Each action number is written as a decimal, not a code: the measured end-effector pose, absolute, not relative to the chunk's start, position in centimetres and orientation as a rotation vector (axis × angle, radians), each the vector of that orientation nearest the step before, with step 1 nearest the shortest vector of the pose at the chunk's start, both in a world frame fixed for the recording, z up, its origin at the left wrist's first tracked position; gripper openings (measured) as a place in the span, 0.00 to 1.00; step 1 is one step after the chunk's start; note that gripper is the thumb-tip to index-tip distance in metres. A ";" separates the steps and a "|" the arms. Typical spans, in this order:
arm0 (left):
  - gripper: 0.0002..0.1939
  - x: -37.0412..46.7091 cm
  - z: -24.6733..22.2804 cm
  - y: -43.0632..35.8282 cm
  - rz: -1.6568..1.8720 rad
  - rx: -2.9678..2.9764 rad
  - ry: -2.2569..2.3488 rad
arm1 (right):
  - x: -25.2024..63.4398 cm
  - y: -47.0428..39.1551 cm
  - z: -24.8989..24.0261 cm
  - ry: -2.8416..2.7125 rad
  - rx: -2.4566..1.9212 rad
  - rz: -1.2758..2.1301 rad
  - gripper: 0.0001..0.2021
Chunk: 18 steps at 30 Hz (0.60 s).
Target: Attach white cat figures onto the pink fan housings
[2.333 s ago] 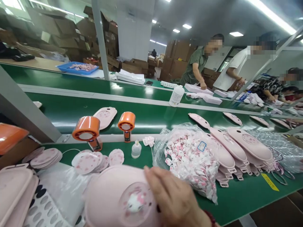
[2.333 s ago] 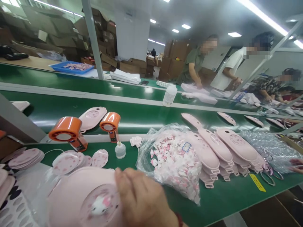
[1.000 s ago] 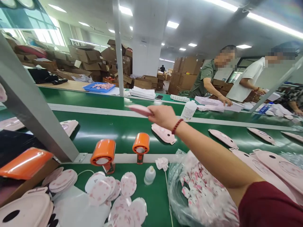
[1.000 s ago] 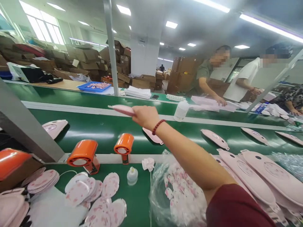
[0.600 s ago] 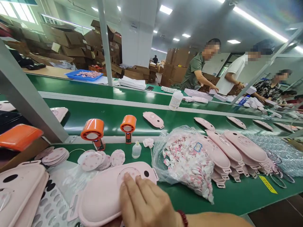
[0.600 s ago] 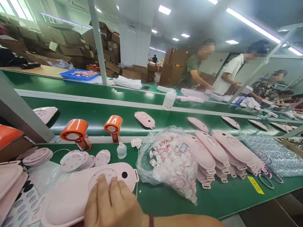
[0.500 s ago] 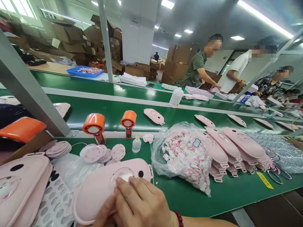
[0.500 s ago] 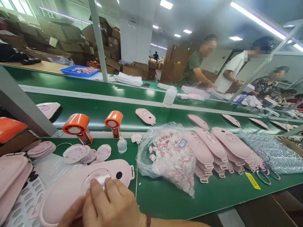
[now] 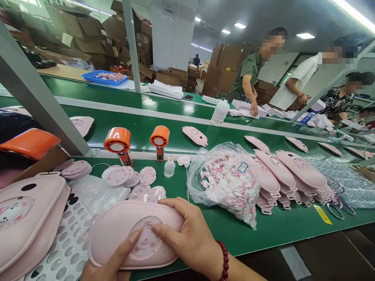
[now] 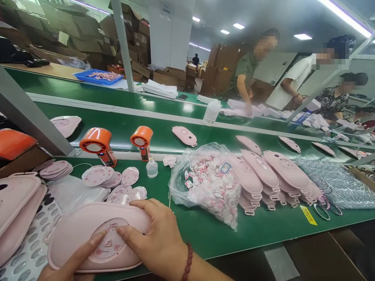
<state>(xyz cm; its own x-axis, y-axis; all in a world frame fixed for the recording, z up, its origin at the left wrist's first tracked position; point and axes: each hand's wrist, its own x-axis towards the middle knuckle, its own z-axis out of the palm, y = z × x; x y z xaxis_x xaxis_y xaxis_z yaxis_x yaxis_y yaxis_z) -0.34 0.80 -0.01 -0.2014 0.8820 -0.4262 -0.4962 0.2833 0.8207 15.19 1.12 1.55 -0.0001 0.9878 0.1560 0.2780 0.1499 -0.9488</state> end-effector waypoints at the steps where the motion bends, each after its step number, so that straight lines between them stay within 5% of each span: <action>1: 0.41 -0.1 0.4 0.9 1.332 0.411 1.220 | 15.1 1.1 1.5 -1.460 -1.302 0.933 0.19; 12: 0.39 -1.7 0.3 2.2 1.328 0.336 1.345 | 17.4 9.8 -1.2 -1.471 -1.699 0.758 0.33; 18: 0.32 -2.3 -0.5 2.3 1.391 0.319 1.350 | 16.4 13.0 -2.6 -1.589 -1.680 0.779 0.17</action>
